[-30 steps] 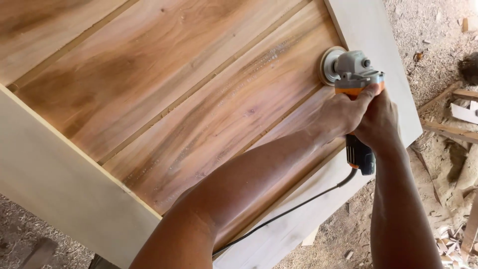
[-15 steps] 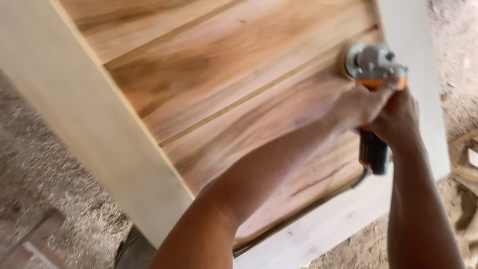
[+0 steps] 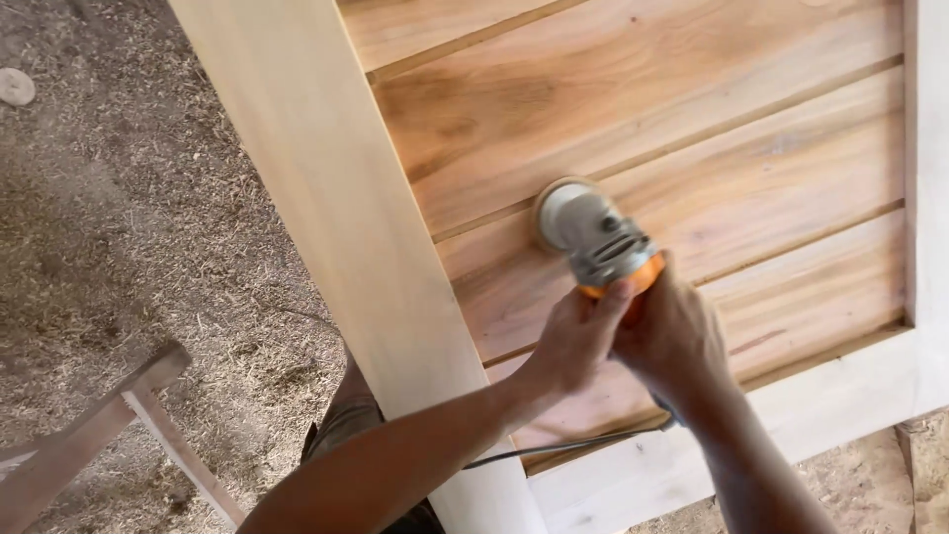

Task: Sanding a wooden door panel using an electric angle grinder with a sanding disc attachment.

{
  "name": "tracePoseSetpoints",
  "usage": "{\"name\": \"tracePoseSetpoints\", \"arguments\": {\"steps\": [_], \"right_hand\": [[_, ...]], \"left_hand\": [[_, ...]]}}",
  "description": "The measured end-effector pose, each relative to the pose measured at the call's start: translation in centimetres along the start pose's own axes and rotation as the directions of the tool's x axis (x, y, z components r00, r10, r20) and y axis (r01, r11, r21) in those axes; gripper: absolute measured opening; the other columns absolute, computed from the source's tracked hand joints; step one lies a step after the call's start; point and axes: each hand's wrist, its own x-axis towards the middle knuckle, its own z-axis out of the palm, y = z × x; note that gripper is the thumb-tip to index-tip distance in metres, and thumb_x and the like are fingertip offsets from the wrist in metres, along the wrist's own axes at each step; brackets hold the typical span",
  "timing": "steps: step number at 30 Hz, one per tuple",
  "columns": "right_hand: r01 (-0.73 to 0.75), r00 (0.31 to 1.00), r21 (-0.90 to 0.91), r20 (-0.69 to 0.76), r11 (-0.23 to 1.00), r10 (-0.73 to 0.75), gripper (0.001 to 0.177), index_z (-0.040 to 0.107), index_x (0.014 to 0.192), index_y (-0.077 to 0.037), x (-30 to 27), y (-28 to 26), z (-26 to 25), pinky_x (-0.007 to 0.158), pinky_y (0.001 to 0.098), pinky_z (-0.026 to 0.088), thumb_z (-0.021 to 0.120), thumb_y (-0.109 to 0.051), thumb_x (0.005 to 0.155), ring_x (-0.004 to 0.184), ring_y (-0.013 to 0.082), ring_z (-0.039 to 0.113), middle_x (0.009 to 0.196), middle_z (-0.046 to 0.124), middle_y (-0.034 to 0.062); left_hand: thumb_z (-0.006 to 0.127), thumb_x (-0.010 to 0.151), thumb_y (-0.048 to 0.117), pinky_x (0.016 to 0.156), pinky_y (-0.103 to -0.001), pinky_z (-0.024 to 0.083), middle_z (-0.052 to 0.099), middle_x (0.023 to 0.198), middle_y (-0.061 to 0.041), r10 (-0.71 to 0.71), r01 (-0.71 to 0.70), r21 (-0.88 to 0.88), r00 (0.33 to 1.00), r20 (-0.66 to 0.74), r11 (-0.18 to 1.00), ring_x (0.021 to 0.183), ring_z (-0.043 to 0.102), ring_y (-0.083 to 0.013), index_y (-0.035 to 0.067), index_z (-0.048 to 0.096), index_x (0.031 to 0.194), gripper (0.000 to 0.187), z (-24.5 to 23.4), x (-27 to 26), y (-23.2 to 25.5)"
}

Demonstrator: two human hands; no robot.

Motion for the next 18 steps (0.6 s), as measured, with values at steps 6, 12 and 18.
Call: {"name": "tracePoseSetpoints", "arguments": {"steps": [6, 12, 18], "right_hand": [[0.077, 0.992, -0.058, 0.106, 0.995, -0.070, 0.054, 0.049, 0.109, -0.005, -2.5, -3.1, 2.2, 0.056, 0.0558, 0.054, 0.077, -0.040, 0.078, 0.065, 0.0461, 0.069, 0.071, 0.070, 0.0228], [0.345, 0.936, -0.102, 0.108, 0.933, -0.334, 0.045, 0.053, 0.105, -0.003, -4.4, 2.1, 3.0, 0.049, 0.0483, 0.054, 0.074, -0.037, 0.084, 0.061, 0.0389, 0.070, 0.075, 0.069, 0.0182], [0.148, 0.977, -0.203, 0.179, 0.968, -0.112, 0.061, 0.052, 0.117, -0.001, -2.7, 10.1, 0.2, 0.045, 0.0435, 0.056, 0.079, -0.037, 0.077, 0.052, 0.0323, 0.069, 0.080, 0.068, 0.0164]], "left_hand": [[0.049, 0.100, 0.064, 0.067, -0.027, 0.046, 0.061, 0.096, -0.001, 0.019, -0.037, -0.138, 0.992, -0.126, 0.990, 0.081, 0.052, -0.0077, 0.003, 0.061, 0.126, 0.067, -2.2, -5.8, -2.7], [0.049, 0.104, 0.064, 0.085, -0.031, 0.047, 0.061, 0.107, -0.003, 0.094, -0.135, -0.181, 0.972, -0.215, 0.974, 0.097, 0.054, -0.0123, 0.002, 0.058, 0.118, 0.065, 1.6, -7.7, -10.5], [0.054, 0.102, 0.065, 0.090, -0.036, 0.046, 0.061, 0.112, -0.006, 0.125, -0.144, -0.328, 0.989, -0.078, 0.934, 0.102, 0.054, -0.0159, 0.003, 0.056, 0.128, 0.068, 8.6, -2.4, -9.4]]}}
